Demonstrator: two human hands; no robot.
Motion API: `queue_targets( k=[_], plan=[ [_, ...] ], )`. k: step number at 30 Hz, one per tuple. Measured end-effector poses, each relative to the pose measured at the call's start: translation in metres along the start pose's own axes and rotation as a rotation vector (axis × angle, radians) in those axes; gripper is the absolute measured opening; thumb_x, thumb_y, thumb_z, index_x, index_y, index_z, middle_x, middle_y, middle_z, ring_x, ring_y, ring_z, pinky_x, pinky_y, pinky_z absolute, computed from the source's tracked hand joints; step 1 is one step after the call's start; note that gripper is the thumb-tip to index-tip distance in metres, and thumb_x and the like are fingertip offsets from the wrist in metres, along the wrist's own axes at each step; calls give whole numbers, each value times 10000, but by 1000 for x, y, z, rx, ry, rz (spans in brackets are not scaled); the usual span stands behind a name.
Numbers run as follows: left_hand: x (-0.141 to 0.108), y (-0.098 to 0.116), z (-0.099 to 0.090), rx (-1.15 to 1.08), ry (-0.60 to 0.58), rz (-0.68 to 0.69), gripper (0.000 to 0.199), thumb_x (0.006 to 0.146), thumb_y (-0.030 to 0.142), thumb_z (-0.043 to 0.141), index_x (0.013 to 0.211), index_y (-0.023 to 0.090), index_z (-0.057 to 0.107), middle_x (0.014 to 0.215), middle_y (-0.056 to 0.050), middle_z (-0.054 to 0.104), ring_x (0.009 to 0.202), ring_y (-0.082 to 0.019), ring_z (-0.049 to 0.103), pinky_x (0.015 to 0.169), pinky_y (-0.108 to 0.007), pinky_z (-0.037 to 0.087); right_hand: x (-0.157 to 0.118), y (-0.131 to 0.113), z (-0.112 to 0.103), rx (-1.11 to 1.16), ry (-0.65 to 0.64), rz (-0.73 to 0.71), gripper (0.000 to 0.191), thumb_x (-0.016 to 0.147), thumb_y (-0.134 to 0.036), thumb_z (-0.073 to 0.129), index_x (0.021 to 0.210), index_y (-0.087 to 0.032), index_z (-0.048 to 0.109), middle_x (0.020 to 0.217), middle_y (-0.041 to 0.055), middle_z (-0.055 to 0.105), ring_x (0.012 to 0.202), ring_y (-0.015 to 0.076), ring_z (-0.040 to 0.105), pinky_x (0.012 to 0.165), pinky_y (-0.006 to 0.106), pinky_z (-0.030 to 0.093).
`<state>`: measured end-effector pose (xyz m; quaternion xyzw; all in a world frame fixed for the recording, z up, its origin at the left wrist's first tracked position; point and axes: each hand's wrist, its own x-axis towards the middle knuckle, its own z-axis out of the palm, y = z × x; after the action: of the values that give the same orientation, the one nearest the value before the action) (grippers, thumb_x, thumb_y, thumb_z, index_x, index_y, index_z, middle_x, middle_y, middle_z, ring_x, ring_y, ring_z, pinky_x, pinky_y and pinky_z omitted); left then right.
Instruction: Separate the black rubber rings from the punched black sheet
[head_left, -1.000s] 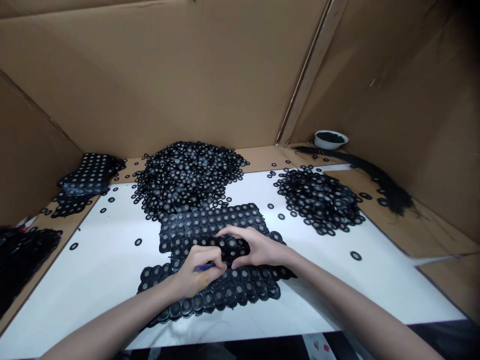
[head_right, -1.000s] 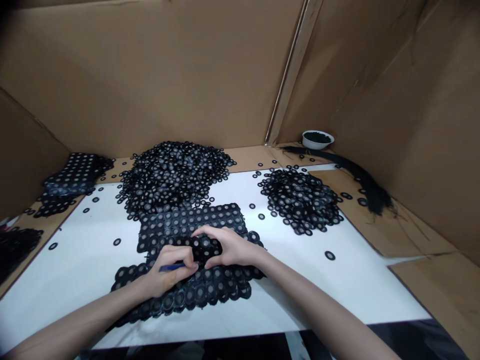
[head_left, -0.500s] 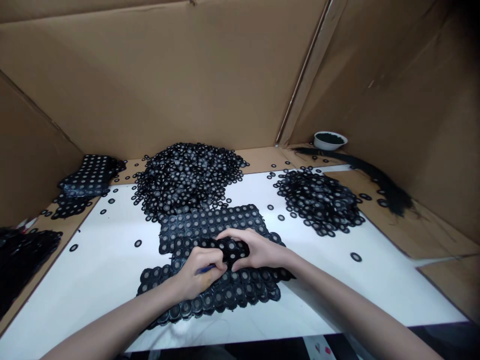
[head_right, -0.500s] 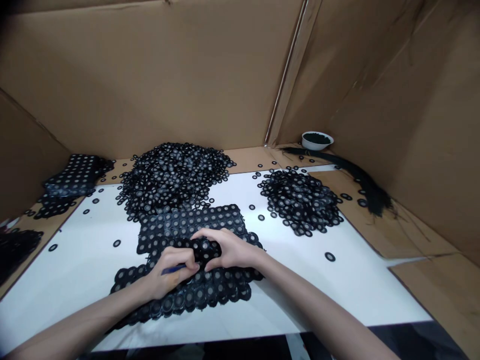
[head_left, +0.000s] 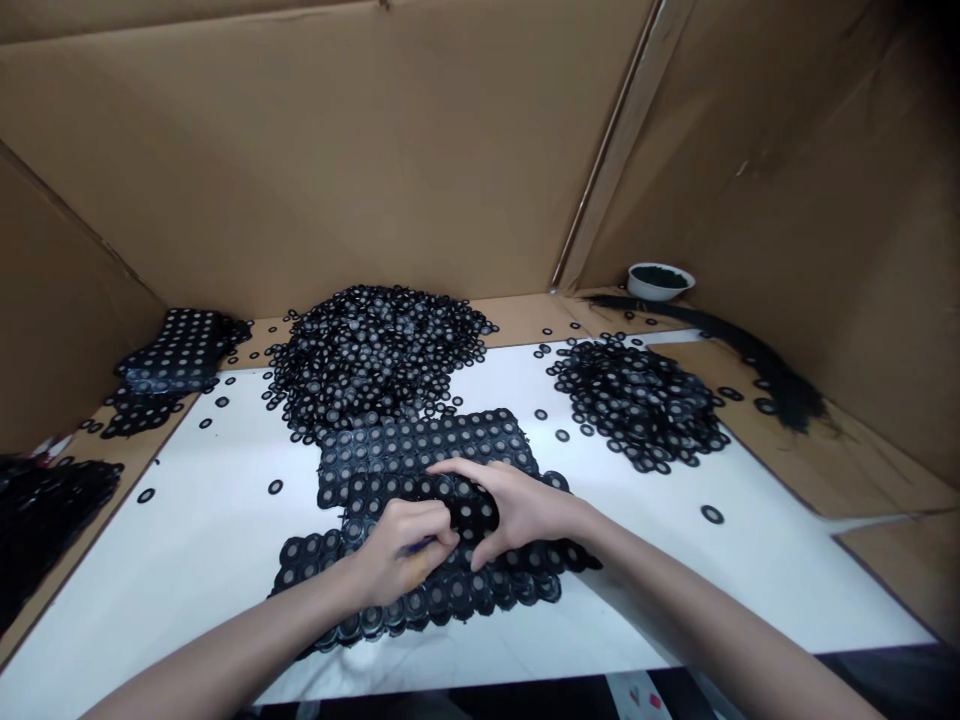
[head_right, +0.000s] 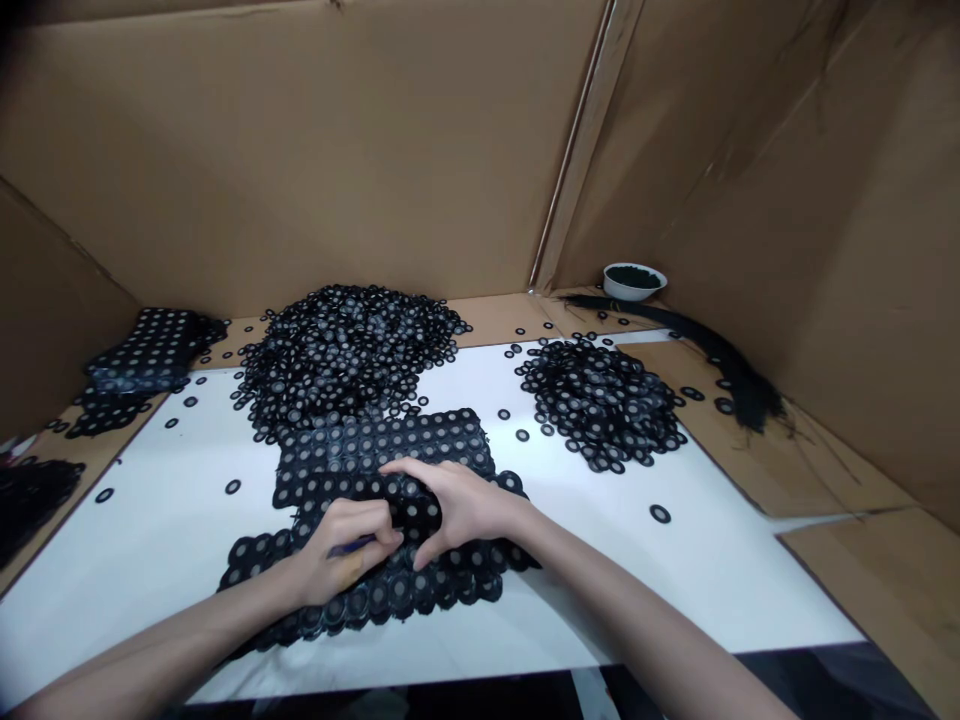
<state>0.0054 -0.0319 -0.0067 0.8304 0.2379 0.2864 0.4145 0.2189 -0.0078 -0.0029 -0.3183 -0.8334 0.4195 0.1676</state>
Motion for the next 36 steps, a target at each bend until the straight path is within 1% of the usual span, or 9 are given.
queue_targets(
  k=[3,7,11,14,16,18,23,28,36],
  plan=[
    [0,1,0,-33,26,-2,208,850,117,503,643,132,495,620,0,518,555,-81,456,551,-182,352,0,1,1,7,-9,5,961,592,-411,789,1409,-270,303,1398,50,449,1224,274,468,1010,360,333],
    [-1,-2,-2,-82,51,-22,203,826,123,532,626,132,496,595,6,520,525,-76,455,527,-179,353,-1,-1,0,28,-32,24,943,604,-433,781,1410,-273,317,1404,49,443,1231,279,455,1029,376,316],
    [-3,-6,-4,-105,94,27,225,814,147,548,597,135,488,560,10,516,509,-78,457,515,-182,358,-2,-2,-1,56,-45,41,934,614,-445,777,1411,-266,325,1407,53,441,1233,283,450,1047,391,304],
    [-5,-1,-3,-113,49,73,222,802,136,546,591,139,477,540,11,515,488,-75,459,506,-180,360,-3,-3,-2,72,-48,36,928,618,-423,779,1413,-261,329,1414,56,434,1241,285,444,1055,393,297],
    [-5,4,0,-157,-3,62,186,799,120,527,618,139,489,575,0,547,509,-77,491,521,-171,381,-3,-3,-2,90,-48,14,905,629,-393,776,1408,-252,338,1413,61,437,1253,279,438,1057,385,298],
    [-5,8,3,-167,-33,75,171,789,102,511,623,138,488,571,2,546,501,-71,483,521,-163,378,-2,-4,-3,106,-46,-3,894,632,-378,776,1404,-243,345,1411,65,440,1263,271,432,1055,377,304],
    [-6,6,7,-141,-4,25,181,807,121,498,627,135,492,580,-1,535,500,-69,451,505,-164,352,-2,-2,-1,125,-44,5,909,617,-381,787,1402,-229,355,1412,79,440,1273,277,424,1068,389,294],
    [-8,1,7,-145,3,13,200,818,139,500,619,137,482,578,4,521,499,-68,435,505,-168,342,-3,0,0,138,-41,16,916,609,-387,796,1401,-234,361,1414,73,440,1280,277,417,1085,385,274],
    [-9,1,8,-102,8,40,203,834,139,491,632,143,476,584,5,512,503,-71,425,507,-180,329,-4,0,0,133,-52,21,920,618,-392,792,1409,-239,347,1420,72,432,1281,276,415,1080,385,283]
  ],
)
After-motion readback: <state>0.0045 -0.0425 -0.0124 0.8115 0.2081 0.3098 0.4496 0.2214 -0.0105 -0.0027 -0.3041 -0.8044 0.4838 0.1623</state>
